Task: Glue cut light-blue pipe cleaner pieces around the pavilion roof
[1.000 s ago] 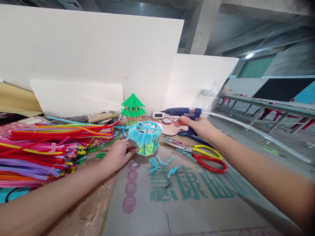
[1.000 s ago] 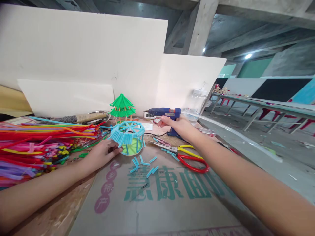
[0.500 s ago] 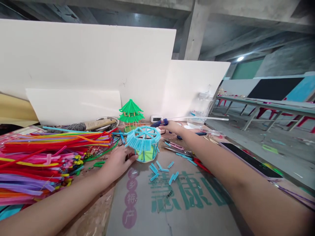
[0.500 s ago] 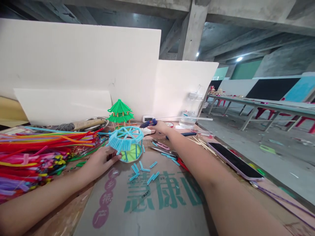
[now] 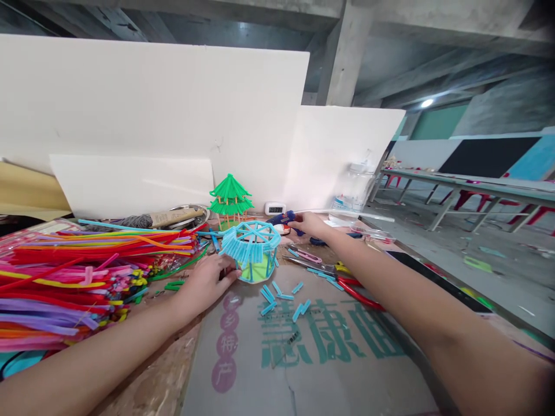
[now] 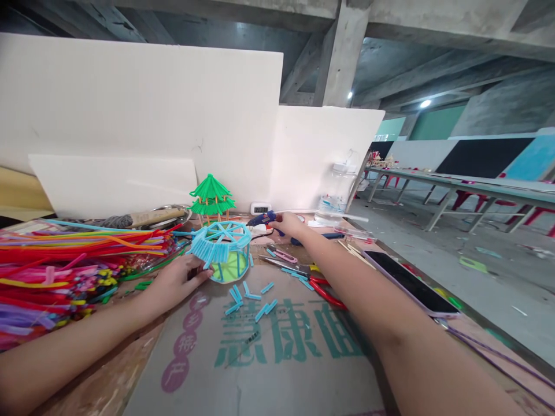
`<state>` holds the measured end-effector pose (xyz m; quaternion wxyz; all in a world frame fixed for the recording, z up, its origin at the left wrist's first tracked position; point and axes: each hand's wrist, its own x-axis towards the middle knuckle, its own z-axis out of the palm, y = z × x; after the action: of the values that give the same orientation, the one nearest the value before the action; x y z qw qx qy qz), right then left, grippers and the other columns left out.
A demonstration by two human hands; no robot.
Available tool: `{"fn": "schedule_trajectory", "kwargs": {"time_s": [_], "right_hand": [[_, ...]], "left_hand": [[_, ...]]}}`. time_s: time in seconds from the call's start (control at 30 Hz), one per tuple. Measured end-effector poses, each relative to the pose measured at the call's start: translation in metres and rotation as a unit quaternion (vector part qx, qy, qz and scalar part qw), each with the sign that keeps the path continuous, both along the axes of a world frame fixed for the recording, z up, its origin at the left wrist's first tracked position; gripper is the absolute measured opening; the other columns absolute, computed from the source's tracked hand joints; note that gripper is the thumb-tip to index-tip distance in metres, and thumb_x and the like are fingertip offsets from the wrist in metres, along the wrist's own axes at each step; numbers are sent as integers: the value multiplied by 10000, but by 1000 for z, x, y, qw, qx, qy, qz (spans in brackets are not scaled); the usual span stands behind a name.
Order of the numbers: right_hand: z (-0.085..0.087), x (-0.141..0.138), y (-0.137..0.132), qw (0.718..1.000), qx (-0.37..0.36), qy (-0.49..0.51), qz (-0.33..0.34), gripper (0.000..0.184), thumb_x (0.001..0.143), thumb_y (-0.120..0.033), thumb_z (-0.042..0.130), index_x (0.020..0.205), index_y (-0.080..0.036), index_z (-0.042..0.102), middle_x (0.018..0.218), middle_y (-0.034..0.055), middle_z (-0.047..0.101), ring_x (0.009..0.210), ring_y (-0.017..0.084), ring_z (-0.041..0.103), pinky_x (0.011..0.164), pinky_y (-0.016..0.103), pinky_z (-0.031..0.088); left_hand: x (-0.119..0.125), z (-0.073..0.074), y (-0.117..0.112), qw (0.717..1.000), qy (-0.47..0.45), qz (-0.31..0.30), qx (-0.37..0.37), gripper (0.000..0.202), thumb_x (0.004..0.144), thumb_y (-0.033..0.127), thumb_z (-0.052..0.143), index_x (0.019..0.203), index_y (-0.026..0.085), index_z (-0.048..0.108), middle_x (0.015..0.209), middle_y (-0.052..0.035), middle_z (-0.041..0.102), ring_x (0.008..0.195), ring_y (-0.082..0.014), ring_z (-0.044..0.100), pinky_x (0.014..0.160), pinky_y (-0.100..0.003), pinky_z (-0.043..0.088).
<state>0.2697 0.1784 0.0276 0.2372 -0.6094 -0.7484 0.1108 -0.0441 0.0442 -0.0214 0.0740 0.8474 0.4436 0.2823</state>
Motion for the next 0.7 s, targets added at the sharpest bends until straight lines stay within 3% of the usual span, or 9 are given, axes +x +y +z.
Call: {"fn": "schedule_trajectory", "kwargs": {"time_s": [0.27,0.43,0.57,0.7], "right_hand": [[-7,9,5,999,9,-37,-2,261,872,-350,600,1043,-184,704,863,43,748,737,167,659,612,228,443],[-18,13,11,998,4,-55,22,347,863,-264,634,1204,-199,617,967,45,721,849,186,658,741,282,495],[-18,16,12,997,-20,-59,50,326,927,-331,573,1210,-168,577,1169,81,626,988,202,628,848,403,533],[-14,23,9,996,-38,-61,61,341,927,-341,573,1220,-166,568,1224,92,591,1032,217,613,862,427,534]], "left_hand": [[0,1,-1,1000,5,9,-4,315,929,403,469,751,181,603,810,-52,632,812,-210,574,721,-311,404],[-1,-1,1,1000,6,3,-3,320,931,414,461,748,184,588,798,-49,623,799,-206,572,710,-306,404],[0,-1,1,1000,9,10,4,319,920,429,464,740,188,571,758,-38,603,745,-200,563,660,-296,389],[0,0,1,1000,16,11,11,344,921,442,453,711,188,551,714,-27,582,702,-190,553,640,-293,382]]}}
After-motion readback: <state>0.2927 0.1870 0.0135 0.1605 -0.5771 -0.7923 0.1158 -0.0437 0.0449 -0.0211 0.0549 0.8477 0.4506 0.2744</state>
